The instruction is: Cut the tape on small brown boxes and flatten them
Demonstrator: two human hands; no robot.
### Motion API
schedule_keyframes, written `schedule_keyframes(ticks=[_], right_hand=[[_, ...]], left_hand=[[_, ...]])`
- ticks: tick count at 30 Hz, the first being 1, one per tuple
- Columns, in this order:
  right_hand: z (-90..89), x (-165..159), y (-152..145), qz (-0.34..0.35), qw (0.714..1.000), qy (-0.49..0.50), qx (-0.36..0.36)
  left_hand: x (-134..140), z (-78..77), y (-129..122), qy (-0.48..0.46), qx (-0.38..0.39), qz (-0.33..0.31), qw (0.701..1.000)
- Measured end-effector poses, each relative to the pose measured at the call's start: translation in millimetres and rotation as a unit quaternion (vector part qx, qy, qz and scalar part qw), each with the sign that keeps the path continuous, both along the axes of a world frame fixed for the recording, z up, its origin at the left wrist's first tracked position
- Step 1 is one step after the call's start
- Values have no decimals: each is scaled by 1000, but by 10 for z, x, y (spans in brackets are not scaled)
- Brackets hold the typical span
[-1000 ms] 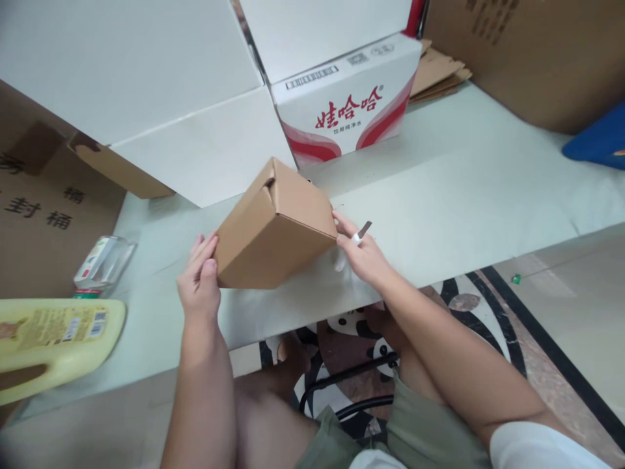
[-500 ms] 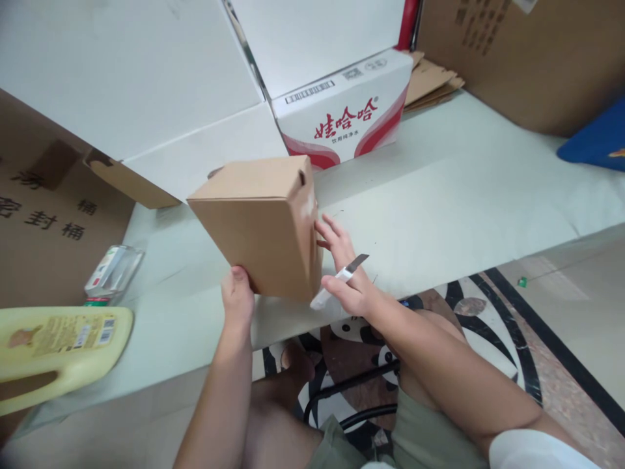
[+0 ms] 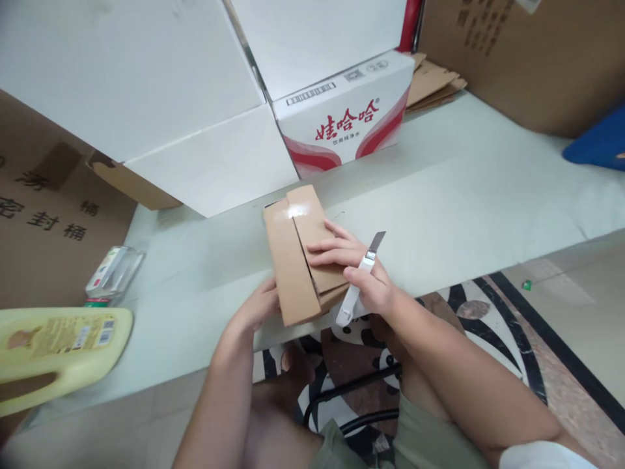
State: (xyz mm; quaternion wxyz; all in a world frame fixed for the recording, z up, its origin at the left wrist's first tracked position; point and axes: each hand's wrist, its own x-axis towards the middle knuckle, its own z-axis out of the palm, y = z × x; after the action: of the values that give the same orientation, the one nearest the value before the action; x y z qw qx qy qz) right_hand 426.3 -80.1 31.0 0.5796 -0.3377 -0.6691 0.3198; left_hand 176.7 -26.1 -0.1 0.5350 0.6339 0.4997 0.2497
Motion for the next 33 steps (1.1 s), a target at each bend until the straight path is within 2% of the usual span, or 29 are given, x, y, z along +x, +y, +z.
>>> schedule_keyframes(ticks=[1, 2, 3, 4, 5, 7, 9, 10, 12, 14, 18, 20, 22, 25, 30, 33], right_hand=[[1, 7, 4, 17, 1000, -5, -9], [3, 6, 4, 38, 999, -11, -16], [7, -2, 3, 63, 998, -14, -20], [13, -14, 1, 92, 995, -14, -24], [21, -29, -2, 124, 992, -12, -30], [37, -53, -7, 174, 983, -3, -60], [48, -49, -9, 173, 978, 49, -103], [51, -31, -8, 143, 977, 99, -121], [48, 37, 2, 41, 963, 213, -161], [32, 126, 26, -58, 934, 285, -207], [-57, 215, 134, -135, 883, 321, -314], [-136, 184, 203, -167, 868, 314, -347], [-222, 133, 265, -205, 870, 288, -344], [-336, 92, 322, -236, 892, 248, -294], [-460, 134, 348, -208, 932, 168, -244], [-477, 132, 351, -188, 949, 125, -219]], left_hand=[[-24, 50, 16, 25, 30, 17, 999], [-45, 107, 34, 50, 93, 42, 994], [-61, 166, 49, 55, 199, 95, 974], [-68, 223, 60, 44, 309, 115, 943], [-68, 272, 65, 39, 395, 81, 914], [-43, 335, 56, 41, 479, 9, 877], [-2, 349, 33, 55, 494, -19, 868], [17, 340, 21, 60, 492, -15, 868], [42, 308, 6, 59, 490, -3, 870], [42, 271, 6, 45, 494, 0, 868], [-3, 231, 32, 44, 500, -4, 865], [-23, 231, 41, 54, 498, -12, 866], [-34, 237, 41, 60, 493, -17, 868], [-36, 245, 32, 69, 488, -10, 870], [-28, 238, 26, 65, 492, -1, 868], [-25, 235, 33, 64, 492, 1, 868]])
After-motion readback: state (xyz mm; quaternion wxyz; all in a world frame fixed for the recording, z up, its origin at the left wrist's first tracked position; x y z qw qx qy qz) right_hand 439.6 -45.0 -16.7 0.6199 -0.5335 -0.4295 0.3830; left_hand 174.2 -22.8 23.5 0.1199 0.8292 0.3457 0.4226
